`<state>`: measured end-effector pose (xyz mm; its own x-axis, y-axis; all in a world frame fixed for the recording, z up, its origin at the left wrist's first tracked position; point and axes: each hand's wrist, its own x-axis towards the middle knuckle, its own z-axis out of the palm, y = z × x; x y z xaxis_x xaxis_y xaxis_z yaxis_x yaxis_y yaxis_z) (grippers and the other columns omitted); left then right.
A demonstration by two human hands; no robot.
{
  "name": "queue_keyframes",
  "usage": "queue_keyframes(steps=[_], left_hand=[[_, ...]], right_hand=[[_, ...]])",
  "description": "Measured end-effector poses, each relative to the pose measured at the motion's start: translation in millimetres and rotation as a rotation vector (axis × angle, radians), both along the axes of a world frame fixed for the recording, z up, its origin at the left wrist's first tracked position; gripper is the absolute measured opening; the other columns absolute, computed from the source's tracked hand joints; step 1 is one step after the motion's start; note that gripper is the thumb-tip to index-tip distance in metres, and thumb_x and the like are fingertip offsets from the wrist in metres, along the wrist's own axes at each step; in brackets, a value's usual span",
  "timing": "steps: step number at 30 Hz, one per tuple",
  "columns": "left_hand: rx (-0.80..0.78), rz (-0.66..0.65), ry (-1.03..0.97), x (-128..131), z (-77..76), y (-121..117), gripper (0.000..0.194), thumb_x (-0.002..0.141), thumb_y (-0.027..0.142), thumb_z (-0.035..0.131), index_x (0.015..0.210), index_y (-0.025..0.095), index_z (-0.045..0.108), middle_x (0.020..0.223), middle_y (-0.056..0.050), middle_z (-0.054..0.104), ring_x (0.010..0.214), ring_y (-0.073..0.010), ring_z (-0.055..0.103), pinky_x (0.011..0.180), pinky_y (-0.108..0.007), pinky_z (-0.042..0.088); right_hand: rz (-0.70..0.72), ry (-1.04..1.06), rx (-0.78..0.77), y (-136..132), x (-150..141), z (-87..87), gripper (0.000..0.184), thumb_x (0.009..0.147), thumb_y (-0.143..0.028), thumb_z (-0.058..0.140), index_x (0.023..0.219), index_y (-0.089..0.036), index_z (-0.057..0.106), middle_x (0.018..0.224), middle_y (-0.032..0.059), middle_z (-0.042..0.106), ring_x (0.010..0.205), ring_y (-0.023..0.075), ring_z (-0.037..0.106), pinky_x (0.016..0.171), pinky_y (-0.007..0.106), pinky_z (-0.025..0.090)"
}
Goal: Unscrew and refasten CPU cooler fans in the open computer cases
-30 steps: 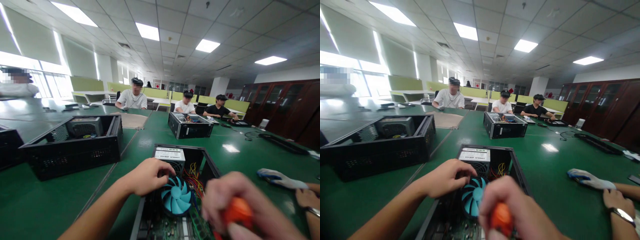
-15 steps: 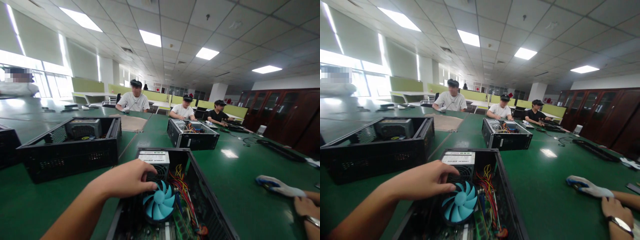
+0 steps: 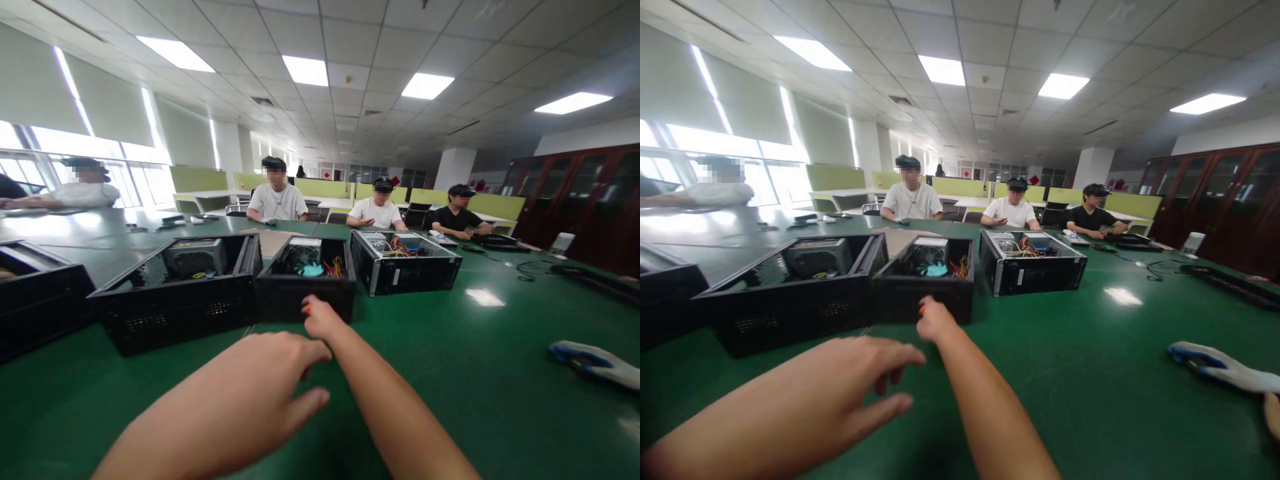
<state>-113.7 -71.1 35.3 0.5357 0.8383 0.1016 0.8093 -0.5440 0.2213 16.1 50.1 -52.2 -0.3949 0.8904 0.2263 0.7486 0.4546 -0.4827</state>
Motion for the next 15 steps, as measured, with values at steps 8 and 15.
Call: queue_keyframes(steps=[8, 15], left_hand=[[-0.121, 0.217, 0.222, 12, -47.0, 92, 0.024, 0.081, 0.03, 0.055, 0.068, 0.019, 0.073, 0.072, -0.013, 0.074, 0.076, -0.0318, 0.071, 0.066, -0.036, 0.049], [-0.036, 0.266, 0.033, 25, -134.4, 150, 0.035, 0.096, 0.036, 0.041, 0.092, 0.017, 0.07, 0.093, -0.012, 0.075, 0.087, -0.0251, 0.07, 0.069, -0.031, 0.046]], right_hand=[[-0.064, -0.034, 0.123, 19, 2, -44.7, 0.031, 0.098, -0.026, 0.059, 0.126, -0.015, 0.059, 0.122, 0.0098, 0.065, 0.111, 0.0236, 0.064, 0.095, 0.045, 0.055], [-0.167, -0.065, 0.154, 19, 53, -69.5, 0.033, 0.098, -0.014, 0.051, 0.131, -0.014, 0.056, 0.11, 0.0093, 0.071, 0.102, 0.0204, 0.069, 0.088, 0.032, 0.056]])
